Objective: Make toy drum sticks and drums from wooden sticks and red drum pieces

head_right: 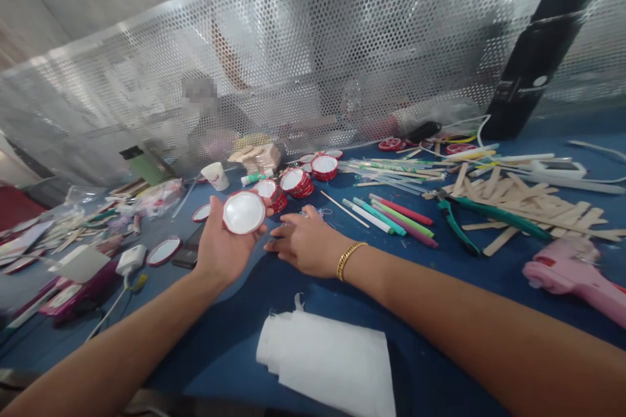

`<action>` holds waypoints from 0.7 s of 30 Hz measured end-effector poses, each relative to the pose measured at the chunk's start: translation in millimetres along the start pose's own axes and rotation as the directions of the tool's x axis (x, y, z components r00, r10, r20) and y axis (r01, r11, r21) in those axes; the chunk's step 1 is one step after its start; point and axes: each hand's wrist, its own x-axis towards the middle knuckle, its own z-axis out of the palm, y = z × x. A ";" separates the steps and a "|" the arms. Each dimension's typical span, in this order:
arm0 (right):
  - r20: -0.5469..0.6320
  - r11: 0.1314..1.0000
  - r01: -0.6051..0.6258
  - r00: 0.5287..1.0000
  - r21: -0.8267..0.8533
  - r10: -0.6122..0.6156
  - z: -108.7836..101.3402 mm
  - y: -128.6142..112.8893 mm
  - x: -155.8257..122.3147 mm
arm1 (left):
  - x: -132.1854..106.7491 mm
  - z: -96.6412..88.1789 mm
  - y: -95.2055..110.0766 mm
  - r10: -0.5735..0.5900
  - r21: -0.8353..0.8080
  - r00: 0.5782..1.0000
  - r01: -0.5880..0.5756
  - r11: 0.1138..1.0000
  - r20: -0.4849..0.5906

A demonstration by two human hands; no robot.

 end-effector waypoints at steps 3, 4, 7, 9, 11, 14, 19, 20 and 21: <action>-0.075 0.999 -0.047 0.996 0.010 0.048 -14.0 15.8 -7.1 | -1.8 2.0 -0.7 -0.062 0.000 0.998 0.062 0.998 -0.005; -0.114 0.997 -0.062 0.991 0.051 0.068 -20.2 22.0 -11.0 | -2.4 2.5 -0.8 -0.091 -0.011 0.996 0.091 0.996 -0.004; -0.214 0.972 -0.158 0.957 0.175 0.194 -34.1 36.3 -23.6 | -3.8 3.3 0.0 -0.179 -0.067 0.984 0.179 0.982 0.005; -0.216 0.942 -0.298 0.920 0.156 0.327 -35.7 38.7 -30.1 | -4.5 3.0 1.0 -0.206 -0.097 0.979 0.206 0.974 0.007; -0.155 0.922 -0.375 0.910 0.093 0.386 -32.5 35.3 -33.5 | -4.9 2.3 1.7 -0.206 -0.105 0.979 0.206 0.973 0.012; -0.008 0.959 -0.281 0.959 0.041 0.282 -29.5 26.5 -34.0 | -4.6 1.7 1.8 -0.203 -0.081 0.979 0.202 0.976 0.005; 0.061 0.962 -0.273 0.961 0.022 0.271 -43.5 29.2 -35.6 | -3.0 2.0 0.5 -0.210 -0.052 0.978 0.209 0.977 -0.011; 0.035 0.958 -0.285 0.958 0.044 0.284 -45.9 32.1 -36.7 | -2.9 2.1 0.4 -0.208 -0.056 0.978 0.207 0.977 -0.011; -0.003 0.955 -0.288 0.957 0.075 0.289 -47.1 34.9 -37.7 | -3.1 2.3 0.3 -0.206 -0.064 0.979 0.205 0.977 -0.011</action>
